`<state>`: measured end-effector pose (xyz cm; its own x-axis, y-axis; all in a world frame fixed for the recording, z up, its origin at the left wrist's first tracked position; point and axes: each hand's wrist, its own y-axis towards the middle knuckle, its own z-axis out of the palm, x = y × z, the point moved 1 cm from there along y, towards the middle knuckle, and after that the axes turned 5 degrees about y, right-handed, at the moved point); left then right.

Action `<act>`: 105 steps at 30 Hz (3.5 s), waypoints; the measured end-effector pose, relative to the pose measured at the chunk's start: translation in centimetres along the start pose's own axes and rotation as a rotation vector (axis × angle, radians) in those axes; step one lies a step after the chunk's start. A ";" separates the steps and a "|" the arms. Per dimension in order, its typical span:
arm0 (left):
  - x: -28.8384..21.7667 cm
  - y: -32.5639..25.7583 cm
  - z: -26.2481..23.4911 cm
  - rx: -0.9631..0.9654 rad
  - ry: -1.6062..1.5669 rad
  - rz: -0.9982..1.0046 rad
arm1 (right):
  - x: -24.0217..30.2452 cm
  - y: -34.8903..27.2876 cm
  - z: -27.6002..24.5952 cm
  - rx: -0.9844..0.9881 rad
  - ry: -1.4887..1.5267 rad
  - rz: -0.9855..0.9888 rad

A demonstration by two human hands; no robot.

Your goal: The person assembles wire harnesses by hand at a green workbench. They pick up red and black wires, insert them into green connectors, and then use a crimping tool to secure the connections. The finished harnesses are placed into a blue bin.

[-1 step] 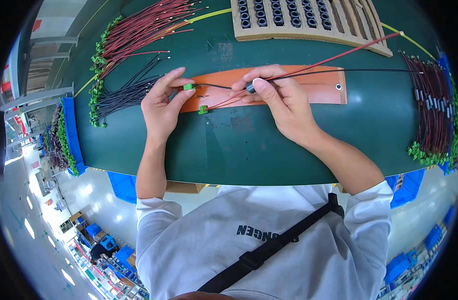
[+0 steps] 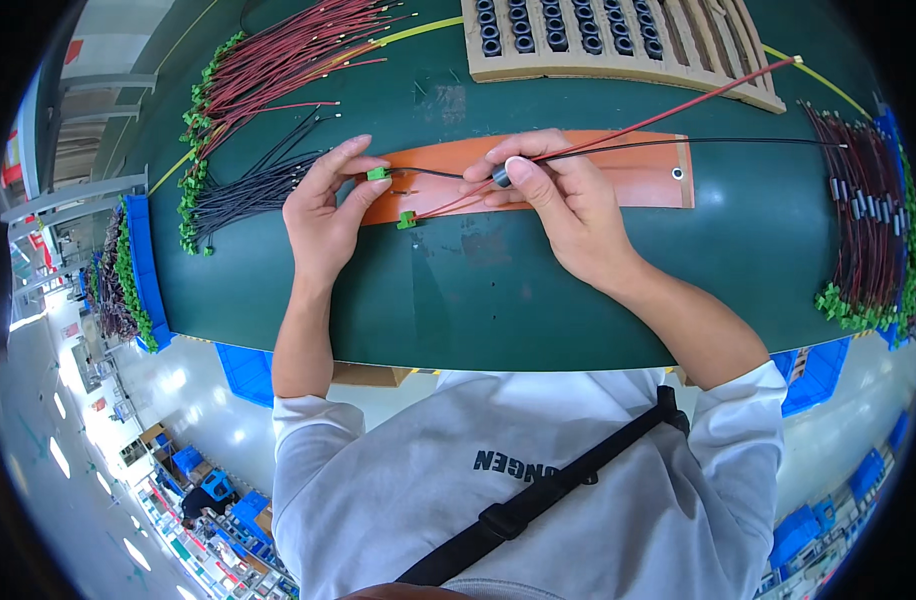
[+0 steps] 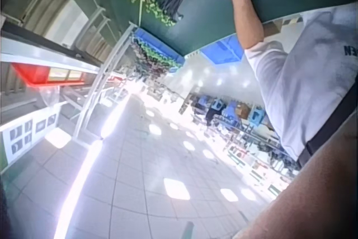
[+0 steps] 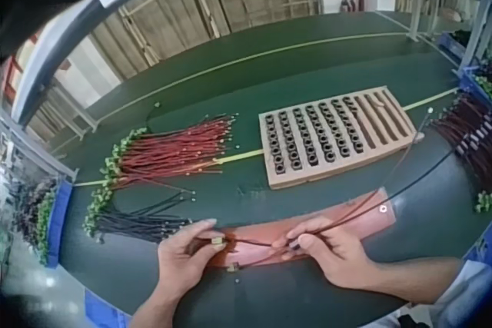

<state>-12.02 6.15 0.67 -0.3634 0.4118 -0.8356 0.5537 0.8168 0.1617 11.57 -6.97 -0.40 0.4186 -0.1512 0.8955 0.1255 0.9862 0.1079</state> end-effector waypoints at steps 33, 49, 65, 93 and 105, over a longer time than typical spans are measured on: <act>-0.1 -0.7 0.7 -0.024 0.015 0.161 | -0.6 -0.2 -0.3 0.037 -0.019 -0.015; -0.8 0.1 0.4 0.041 0.264 0.169 | -0.2 1.2 0.1 0.063 -0.098 0.048; -2.6 0.5 0.1 -0.129 0.591 0.541 | 1.1 2.8 0.6 0.148 -0.607 0.071; -5.3 -1.0 -0.7 0.129 -0.635 -0.268 | 1.3 2.1 1.1 -0.060 0.073 0.460; -5.6 -1.2 4.4 -0.023 -0.540 -0.109 | 0.8 2.2 0.8 -0.086 0.206 0.509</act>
<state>-7.33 1.08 2.88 0.0217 0.0638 -0.9977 0.5154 0.8544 0.0659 11.52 -4.85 0.93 0.6121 0.3243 0.7213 -0.0689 0.9305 -0.3599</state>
